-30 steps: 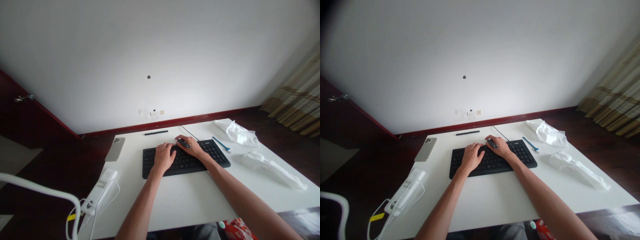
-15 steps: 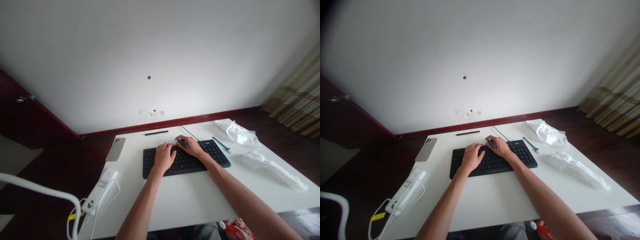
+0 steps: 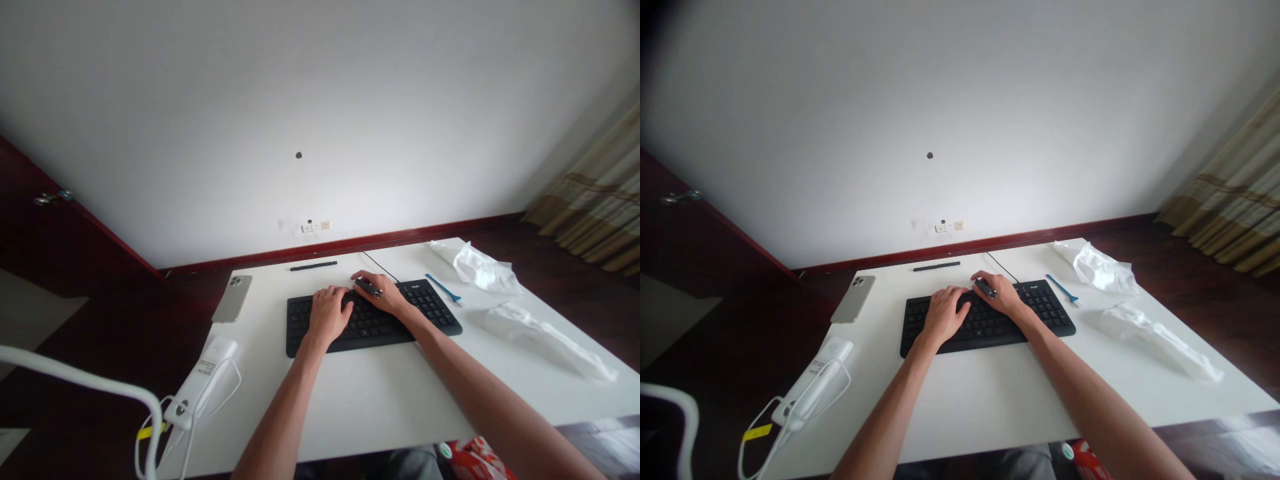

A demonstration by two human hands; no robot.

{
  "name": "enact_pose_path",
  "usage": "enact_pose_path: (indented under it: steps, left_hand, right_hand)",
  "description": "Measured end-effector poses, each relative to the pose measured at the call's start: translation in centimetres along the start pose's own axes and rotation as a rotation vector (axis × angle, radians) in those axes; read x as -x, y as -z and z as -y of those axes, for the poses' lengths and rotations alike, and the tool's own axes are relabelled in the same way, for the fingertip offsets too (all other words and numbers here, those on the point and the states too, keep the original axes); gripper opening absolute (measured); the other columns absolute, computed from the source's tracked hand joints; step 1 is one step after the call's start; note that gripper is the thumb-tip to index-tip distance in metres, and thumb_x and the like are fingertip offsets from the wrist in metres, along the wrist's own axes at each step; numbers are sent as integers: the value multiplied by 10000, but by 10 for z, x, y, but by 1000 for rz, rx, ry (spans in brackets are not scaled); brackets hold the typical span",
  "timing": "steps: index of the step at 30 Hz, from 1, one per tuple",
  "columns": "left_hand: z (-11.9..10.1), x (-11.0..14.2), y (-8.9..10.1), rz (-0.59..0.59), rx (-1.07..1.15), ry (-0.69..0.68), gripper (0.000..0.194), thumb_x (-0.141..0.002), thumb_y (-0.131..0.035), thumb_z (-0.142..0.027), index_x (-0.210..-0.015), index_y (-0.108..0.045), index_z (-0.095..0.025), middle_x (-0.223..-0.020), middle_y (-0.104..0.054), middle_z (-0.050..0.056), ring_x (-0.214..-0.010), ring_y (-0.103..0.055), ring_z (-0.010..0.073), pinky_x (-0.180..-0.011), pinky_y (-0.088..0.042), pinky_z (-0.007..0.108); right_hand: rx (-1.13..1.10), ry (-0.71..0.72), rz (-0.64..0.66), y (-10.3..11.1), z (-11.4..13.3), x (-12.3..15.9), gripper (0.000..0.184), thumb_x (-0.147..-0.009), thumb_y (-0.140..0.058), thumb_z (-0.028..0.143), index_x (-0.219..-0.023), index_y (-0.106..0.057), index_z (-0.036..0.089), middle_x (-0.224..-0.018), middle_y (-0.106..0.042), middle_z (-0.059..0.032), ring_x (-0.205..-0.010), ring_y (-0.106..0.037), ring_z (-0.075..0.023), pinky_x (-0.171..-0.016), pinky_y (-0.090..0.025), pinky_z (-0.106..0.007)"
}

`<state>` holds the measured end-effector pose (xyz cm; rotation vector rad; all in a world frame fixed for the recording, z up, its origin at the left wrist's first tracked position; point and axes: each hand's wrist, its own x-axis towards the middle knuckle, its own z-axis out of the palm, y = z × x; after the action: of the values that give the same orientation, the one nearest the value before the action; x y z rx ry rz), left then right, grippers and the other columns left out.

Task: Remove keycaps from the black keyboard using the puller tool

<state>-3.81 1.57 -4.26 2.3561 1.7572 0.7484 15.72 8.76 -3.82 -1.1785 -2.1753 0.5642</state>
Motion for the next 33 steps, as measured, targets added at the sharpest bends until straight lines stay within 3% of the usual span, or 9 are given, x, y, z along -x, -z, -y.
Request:
enact_pose_path:
  steps: [33]
  left_hand:
    - [-1,0,0,-3,-12,-3,256,-982,-607,-289,-1235,-622,-257,-1178,-672,49,-1116,-623,247,-1042,-440,429]
  right_hand:
    - [-6,12,0,0,1,1,271,-945,-580,392,-1144,-694,247,-797,-744,-11,-696,-682,-196,-695,-466,-283]
